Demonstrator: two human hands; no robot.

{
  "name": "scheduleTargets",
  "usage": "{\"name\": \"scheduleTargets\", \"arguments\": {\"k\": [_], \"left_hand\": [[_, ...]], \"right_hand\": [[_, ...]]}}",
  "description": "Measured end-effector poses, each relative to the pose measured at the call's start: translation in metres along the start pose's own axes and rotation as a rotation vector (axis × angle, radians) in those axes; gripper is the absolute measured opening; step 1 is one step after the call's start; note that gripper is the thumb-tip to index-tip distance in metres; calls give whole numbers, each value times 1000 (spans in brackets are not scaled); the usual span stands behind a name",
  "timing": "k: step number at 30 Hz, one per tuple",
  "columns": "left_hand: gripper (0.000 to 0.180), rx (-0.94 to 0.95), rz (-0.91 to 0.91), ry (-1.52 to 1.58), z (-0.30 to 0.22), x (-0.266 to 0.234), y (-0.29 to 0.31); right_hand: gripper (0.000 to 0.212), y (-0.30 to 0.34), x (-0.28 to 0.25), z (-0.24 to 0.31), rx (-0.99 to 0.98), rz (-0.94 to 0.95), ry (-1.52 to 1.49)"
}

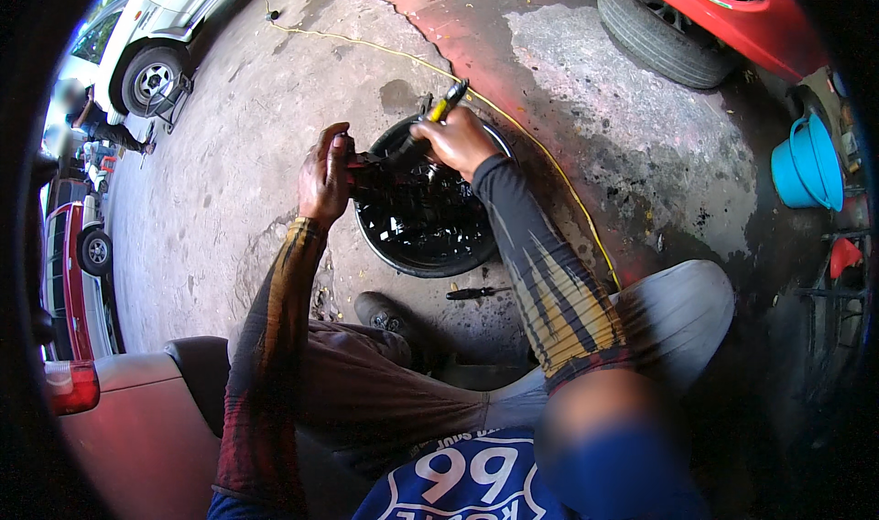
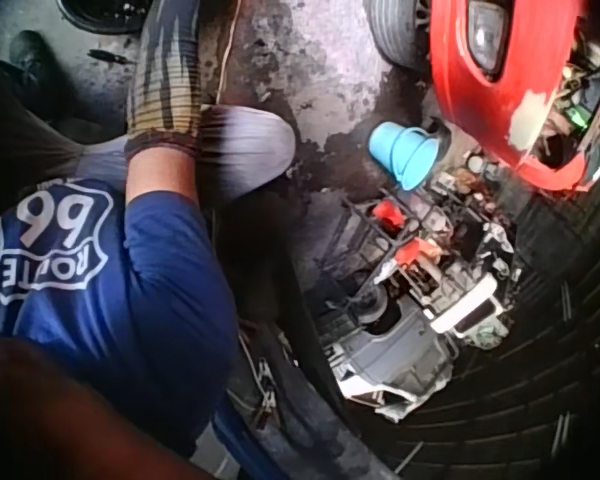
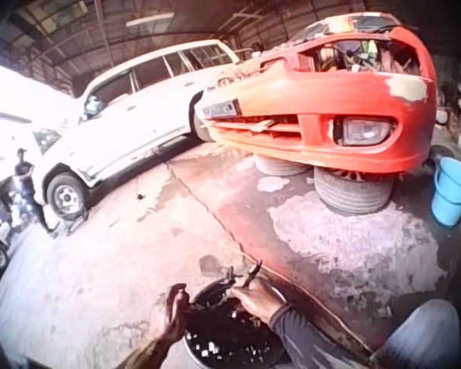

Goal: The person sits on the floor and cleans a carburetor using a brush and a screwdriver. They scrub the exterior and interior surfaces, dip the tool in a black basin, and repeatedly scrape and brush the component.

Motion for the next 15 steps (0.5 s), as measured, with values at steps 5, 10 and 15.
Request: {"name": "scheduleTargets", "arguments": {"k": [5,10,15], "left_hand": [[50,107,-43,-94,-18,-2,8],[51,132,-60,-84,-20,-5,8],[44,107,-19,-55,-20,-3,8]], "right_hand": [[20,-10,41,31,-178,-13,-25],[20,-13,40,22,-157,-25,78],[11,-3,39,25,-211,-62,23]]}}
Point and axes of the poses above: each hand's wrist, its own y-axis away from the middle knuckle, its own x-axis out of the palm, z = x × y, the point moved 8 cm from there along -y, towards the middle knuckle, and after that the axes turned 12 degrees about -x, right-handed, at the moved point
